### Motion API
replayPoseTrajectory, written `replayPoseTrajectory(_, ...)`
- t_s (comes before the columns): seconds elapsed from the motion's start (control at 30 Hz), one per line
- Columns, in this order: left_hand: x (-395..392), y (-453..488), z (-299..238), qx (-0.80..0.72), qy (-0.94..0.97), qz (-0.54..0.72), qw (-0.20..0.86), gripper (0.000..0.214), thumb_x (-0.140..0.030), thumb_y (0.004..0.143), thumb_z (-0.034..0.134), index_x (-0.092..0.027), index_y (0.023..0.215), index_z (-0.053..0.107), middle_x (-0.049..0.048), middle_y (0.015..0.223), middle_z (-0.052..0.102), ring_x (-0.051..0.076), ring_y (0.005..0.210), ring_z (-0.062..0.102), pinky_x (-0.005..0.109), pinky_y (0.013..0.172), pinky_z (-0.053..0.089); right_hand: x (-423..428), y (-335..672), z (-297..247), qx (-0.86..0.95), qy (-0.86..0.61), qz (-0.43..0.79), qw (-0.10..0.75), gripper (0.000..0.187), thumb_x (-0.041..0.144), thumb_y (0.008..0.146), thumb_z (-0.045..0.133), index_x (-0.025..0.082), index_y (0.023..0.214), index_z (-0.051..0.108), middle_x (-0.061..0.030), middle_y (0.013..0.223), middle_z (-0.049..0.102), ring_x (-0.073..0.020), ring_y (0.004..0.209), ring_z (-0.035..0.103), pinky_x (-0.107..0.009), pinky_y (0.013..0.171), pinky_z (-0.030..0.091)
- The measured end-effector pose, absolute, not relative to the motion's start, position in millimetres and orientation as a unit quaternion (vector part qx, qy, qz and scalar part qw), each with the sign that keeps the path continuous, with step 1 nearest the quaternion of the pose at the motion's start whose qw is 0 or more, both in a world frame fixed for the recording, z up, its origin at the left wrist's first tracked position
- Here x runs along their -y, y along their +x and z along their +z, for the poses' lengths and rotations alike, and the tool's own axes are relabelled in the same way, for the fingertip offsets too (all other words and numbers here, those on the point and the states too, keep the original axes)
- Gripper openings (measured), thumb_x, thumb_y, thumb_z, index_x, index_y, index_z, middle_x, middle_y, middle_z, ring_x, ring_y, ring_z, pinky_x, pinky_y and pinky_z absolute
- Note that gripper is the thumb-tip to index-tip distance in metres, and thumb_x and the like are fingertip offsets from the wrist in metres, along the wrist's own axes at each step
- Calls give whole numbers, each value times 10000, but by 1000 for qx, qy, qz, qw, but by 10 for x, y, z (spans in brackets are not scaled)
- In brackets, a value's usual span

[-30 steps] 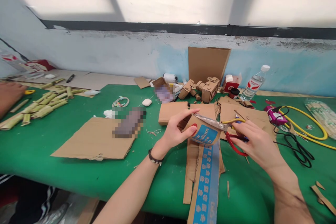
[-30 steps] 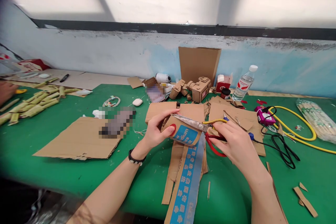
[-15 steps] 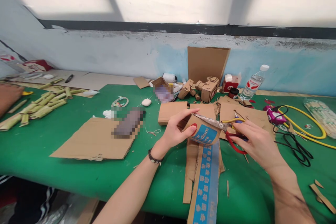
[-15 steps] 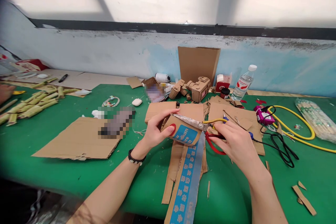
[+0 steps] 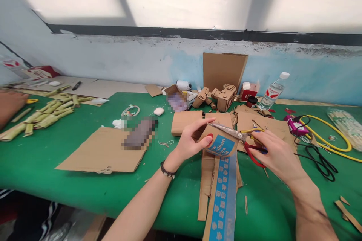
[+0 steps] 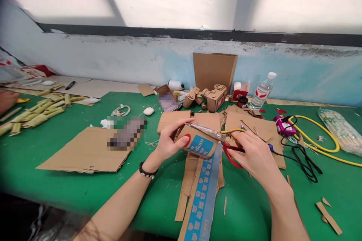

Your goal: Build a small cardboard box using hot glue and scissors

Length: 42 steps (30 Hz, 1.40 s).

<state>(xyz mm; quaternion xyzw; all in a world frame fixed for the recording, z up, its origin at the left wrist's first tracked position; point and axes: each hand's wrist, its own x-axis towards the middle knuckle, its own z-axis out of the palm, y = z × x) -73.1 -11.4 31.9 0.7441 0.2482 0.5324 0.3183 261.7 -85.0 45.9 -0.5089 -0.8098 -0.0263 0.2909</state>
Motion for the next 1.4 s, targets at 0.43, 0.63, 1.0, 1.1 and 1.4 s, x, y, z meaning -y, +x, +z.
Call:
replayPoseTrajectory(0.43, 88, -741, 267, -261, 743, 530, 315, 576, -543, 1035, 806, -235, 1521, 769, 159, 1381, 859, 333, 1271, 823, 459, 1134, 651, 826, 2898, 381, 750, -563, -31, 347, 240, 380, 1083, 670, 265, 1293, 695, -111, 1079, 783, -331, 960, 760, -451, 801, 627)
replayPoseTrajectory(0.63, 99, -743, 287, -261, 747, 529, 308, 586, -540, 1029, 811, -223, 1519, 763, 151, 1406, 855, 328, 1272, 822, 444, 1138, 651, 868, 2667, 372, 781, -515, 62, 346, 229, 365, 1071, 702, 275, 1281, 715, -83, 1060, 773, -307, 954, 753, -438, 818, 652)
replayPoseTrajectory(1.0, 118, -674, 205, -210, 701, 572, 372, 452, -397, 1027, 863, -273, 1377, 605, 133, 1372, 832, 284, 1327, 818, 449, 1176, 632, 903, 2701, 361, 788, -536, 101, 286, 258, 400, 1086, 717, 319, 1328, 757, -79, 1135, 789, -310, 1014, 763, -447, 858, 642)
replayPoseTrajectory(1.1, 116, -654, 201, -193, 702, 574, 375, 455, -404, 1028, 867, -269, 1364, 591, 143, 1388, 829, 294, 1335, 825, 459, 1172, 640, 898, 2674, 385, 791, -534, 106, 280, 260, 387, 1093, 705, 336, 1342, 760, -78, 1193, 804, -312, 1055, 775, -443, 866, 650)
replayPoseTrajectory(1.4, 152, -640, 229, -157, 723, 572, 354, 488, -291, 1012, 885, -263, 1418, 616, 158, 1408, 832, 289, 1301, 845, 430, 1091, 699, 903, 2566, 478, 801, -515, 96, 291, 254, 373, 1074, 716, 305, 1314, 766, -70, 1109, 821, -299, 963, 765, -405, 815, 638)
